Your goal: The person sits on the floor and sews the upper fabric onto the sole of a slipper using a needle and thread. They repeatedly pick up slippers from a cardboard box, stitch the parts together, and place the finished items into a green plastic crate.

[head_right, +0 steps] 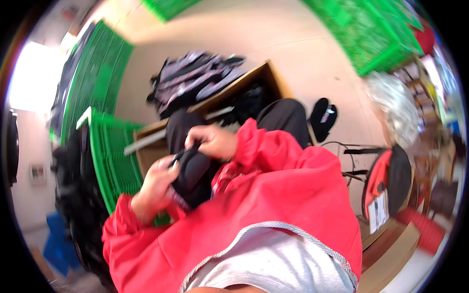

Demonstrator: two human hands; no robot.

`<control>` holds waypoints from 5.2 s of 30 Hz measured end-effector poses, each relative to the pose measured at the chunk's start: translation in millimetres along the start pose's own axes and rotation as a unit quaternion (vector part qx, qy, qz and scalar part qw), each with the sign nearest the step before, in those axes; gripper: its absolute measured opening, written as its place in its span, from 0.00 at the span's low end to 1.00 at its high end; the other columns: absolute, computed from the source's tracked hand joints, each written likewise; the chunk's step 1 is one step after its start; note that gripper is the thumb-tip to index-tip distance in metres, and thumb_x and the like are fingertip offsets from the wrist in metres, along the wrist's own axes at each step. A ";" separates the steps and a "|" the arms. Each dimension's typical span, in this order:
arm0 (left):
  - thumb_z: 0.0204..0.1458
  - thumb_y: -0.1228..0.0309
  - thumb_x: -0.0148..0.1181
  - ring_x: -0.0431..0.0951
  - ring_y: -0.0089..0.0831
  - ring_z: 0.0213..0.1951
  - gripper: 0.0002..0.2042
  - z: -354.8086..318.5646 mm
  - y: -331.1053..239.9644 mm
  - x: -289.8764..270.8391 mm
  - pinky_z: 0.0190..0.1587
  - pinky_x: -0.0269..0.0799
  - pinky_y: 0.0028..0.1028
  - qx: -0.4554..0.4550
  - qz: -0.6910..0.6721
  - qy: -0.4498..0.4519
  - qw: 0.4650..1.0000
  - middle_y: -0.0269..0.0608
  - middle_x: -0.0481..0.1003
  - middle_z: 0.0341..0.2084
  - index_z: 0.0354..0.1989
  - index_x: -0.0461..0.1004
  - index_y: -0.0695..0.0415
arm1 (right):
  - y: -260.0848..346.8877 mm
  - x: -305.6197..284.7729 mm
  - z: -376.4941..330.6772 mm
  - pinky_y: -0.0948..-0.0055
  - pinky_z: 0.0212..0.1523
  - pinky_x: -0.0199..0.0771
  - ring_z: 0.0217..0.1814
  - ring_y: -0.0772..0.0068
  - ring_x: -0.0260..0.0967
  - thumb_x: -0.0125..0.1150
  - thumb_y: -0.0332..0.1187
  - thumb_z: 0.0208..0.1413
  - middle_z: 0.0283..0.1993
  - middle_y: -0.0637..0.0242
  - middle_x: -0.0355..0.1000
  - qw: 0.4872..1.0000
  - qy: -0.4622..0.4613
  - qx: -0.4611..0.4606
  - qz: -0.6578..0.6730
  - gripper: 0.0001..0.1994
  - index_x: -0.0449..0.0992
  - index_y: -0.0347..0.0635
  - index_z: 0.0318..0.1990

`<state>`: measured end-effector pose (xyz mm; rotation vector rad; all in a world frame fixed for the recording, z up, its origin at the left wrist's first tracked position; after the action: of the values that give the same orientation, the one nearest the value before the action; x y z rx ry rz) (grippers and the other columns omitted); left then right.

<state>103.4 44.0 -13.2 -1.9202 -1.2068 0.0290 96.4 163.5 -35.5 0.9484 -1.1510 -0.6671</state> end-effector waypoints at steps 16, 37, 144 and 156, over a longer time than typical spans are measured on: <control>0.60 0.76 0.56 0.77 0.26 0.45 0.13 27.1 1.5 -12.9 0.50 0.73 0.27 0.241 -0.239 0.040 0.940 0.40 0.78 0.46 0.53 0.73 0.63 | -92.7 -28.0 -10.3 0.83 0.25 0.71 0.32 0.80 0.73 0.61 0.27 0.58 0.38 0.65 0.76 0.937 -0.301 0.048 0.169 0.06 0.73 0.43 0.42; 0.53 0.77 0.64 0.73 0.17 0.31 0.10 59.9 21.3 -62.3 0.32 0.72 0.22 0.327 0.025 -0.241 0.913 0.38 0.74 0.26 0.26 0.68 0.67 | -108.0 -44.0 -36.9 0.82 0.30 0.67 0.28 0.85 0.66 0.69 0.26 0.53 0.29 0.74 0.68 0.958 -0.265 0.111 0.008 0.13 0.68 0.42 0.39; 0.63 0.73 0.52 0.80 0.31 0.38 0.06 -2.4 -3.1 -115.5 0.41 0.80 0.34 0.425 -0.285 -0.269 0.816 0.39 0.76 0.38 0.46 0.68 0.58 | 5.7 37.7 16.4 0.76 0.39 0.68 0.36 0.72 0.68 0.68 0.31 0.54 0.38 0.65 0.74 0.926 -0.054 -0.045 -0.371 0.11 0.79 0.39 0.44; 0.63 0.75 0.51 0.77 0.28 0.40 0.05 -13.8 1.9 -104.0 0.45 0.77 0.32 0.418 -0.276 -0.233 0.834 0.38 0.74 0.37 0.44 0.63 0.57 | 27.3 -6.6 -10.3 0.80 0.41 0.65 0.34 0.81 0.62 0.62 0.30 0.61 0.36 0.68 0.70 0.974 -0.117 -0.127 -0.148 0.07 0.70 0.39 0.35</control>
<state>55.0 -43.0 -46.1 -0.7706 -1.6641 0.6431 103.6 184.6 -15.5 0.8441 -1.1045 -1.1652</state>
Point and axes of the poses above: each hand's wrist, its own z-axis towards the middle knuckle, its own x-axis out of the palm, y = z × x, the point moved 10 cm from there along z, towards the middle knuckle
